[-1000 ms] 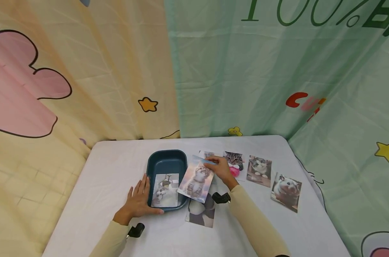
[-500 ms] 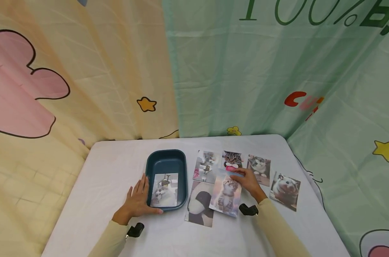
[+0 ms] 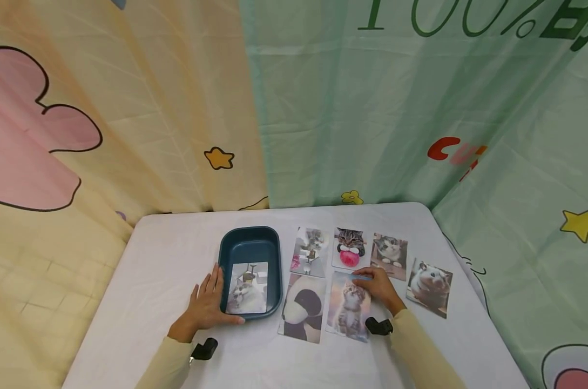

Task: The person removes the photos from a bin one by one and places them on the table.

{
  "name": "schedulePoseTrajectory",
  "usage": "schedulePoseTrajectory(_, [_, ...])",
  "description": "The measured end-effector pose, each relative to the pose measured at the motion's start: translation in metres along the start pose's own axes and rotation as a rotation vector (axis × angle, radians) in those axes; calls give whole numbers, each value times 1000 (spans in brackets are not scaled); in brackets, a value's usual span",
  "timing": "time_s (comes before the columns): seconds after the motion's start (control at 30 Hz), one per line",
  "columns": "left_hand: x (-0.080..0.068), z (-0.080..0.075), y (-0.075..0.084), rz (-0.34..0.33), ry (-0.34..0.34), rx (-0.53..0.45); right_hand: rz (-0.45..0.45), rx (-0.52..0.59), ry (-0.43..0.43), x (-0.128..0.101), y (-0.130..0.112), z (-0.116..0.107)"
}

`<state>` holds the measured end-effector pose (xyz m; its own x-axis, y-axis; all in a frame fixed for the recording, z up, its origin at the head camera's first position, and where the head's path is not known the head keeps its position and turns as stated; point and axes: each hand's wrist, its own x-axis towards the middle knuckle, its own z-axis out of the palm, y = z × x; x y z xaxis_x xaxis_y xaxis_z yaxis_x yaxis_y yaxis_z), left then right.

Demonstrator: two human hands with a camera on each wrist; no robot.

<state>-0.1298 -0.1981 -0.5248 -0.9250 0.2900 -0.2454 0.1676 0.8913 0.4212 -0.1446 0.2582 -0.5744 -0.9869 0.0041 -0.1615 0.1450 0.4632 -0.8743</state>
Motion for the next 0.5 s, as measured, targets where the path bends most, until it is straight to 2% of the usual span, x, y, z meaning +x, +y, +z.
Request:
schedulePoseTrajectory(0.3, [0, 0, -1, -3, -6, 5, -74, -134, 136, -3, -4, 9])
schedulePoseTrajectory(0.5, [0, 1, 0, -7, -11, -6, -121, -156, 219, -3, -19, 9])
